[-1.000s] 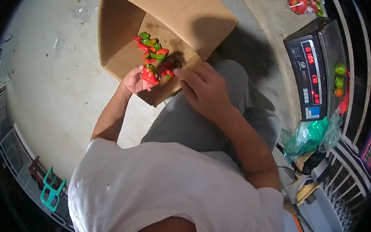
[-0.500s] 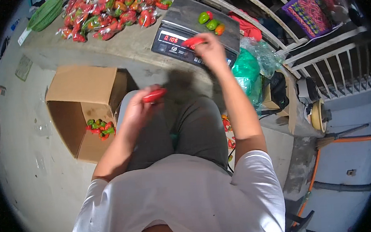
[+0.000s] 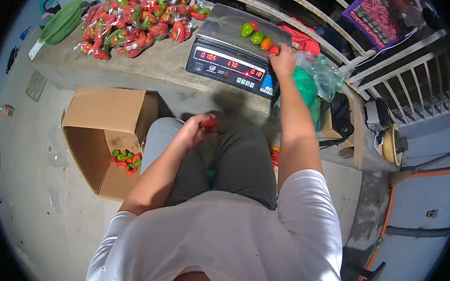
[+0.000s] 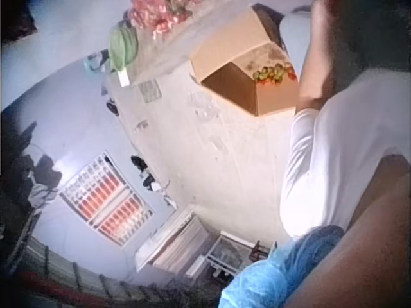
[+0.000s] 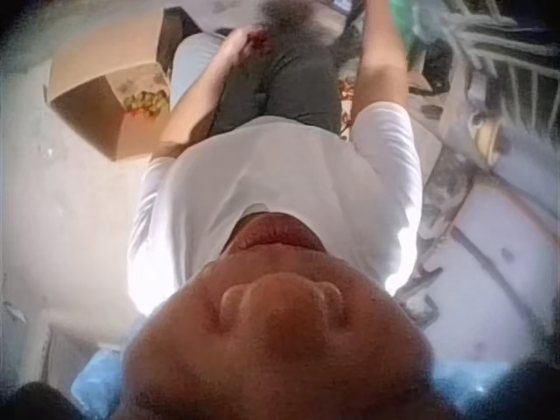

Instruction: The person repeatedly picks small red and green peppers from a cardboard box, places them on a digital scale, then transfers them into clear plastic bags. The bags are tied and set aside. The process is repeated multiple times throughout the clip.

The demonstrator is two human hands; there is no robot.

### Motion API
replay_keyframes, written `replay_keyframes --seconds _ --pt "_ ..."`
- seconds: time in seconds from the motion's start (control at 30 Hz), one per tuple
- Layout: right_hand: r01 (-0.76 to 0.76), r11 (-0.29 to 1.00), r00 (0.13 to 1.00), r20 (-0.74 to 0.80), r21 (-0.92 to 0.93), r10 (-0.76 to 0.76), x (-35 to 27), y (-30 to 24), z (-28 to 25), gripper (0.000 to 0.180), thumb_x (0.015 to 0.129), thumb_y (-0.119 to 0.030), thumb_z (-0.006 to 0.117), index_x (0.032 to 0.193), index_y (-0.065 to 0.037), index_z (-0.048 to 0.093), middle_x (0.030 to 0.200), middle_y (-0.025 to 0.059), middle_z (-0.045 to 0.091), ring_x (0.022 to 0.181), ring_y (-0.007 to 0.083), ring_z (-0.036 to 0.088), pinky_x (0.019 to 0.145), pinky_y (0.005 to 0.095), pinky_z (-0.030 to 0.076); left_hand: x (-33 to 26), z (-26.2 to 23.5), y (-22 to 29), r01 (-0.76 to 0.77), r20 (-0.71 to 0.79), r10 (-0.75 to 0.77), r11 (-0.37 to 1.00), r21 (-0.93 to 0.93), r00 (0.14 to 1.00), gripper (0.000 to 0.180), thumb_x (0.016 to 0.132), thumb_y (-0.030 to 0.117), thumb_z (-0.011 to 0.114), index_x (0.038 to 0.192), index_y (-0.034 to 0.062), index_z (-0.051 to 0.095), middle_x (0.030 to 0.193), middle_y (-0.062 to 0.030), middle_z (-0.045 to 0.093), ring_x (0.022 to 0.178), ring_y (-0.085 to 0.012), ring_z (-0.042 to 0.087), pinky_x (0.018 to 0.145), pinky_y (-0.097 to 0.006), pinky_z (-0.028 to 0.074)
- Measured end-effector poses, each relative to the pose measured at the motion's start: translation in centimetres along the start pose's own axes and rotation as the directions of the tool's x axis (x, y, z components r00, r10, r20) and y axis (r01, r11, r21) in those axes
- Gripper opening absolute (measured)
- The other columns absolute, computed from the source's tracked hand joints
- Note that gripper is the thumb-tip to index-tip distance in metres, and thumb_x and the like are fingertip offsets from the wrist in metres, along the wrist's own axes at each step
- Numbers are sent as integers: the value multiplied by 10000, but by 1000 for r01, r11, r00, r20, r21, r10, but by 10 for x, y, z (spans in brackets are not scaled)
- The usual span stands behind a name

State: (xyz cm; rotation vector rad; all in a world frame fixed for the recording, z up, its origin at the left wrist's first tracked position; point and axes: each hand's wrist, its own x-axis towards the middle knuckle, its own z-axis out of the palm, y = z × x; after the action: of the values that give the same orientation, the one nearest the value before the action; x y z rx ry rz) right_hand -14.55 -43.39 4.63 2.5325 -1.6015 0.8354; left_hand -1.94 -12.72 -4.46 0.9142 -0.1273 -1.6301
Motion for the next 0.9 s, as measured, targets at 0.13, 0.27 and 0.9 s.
replay_keyframes --seconds 0.13,0.27,0.9 --pt "-77 997 996 49 -2 77 0 -6 -10 581 630 -346 694 1147 -159 504 1135 82 528 1053 308 473 853 476 378 0 3 1 -27 22 27 999 -24 999 318 749 176 489 1030 28 500 1029 -117 495 818 -241 534 775 -396 471" --pt "-90 996 995 44 -4 90 -1 -6 -16 632 606 -390 710 1157 -161 501 1163 90 514 1079 310 455 873 479 360 4 2 -1 -18 32 20 999 -44 999 321 733 179 500 1021 37 509 962 -110 536 873 -247 512 779 -421 441" --pt "-116 993 987 113 3 115 3 -3 -6 592 621 -418 686 1144 -193 522 1159 78 524 1091 314 442 890 488 335 11 -8 -3 -42 101 52 994 -98 993 395 721 163 480 1087 14 482 1031 -142 533 894 -268 540 820 -417 444"
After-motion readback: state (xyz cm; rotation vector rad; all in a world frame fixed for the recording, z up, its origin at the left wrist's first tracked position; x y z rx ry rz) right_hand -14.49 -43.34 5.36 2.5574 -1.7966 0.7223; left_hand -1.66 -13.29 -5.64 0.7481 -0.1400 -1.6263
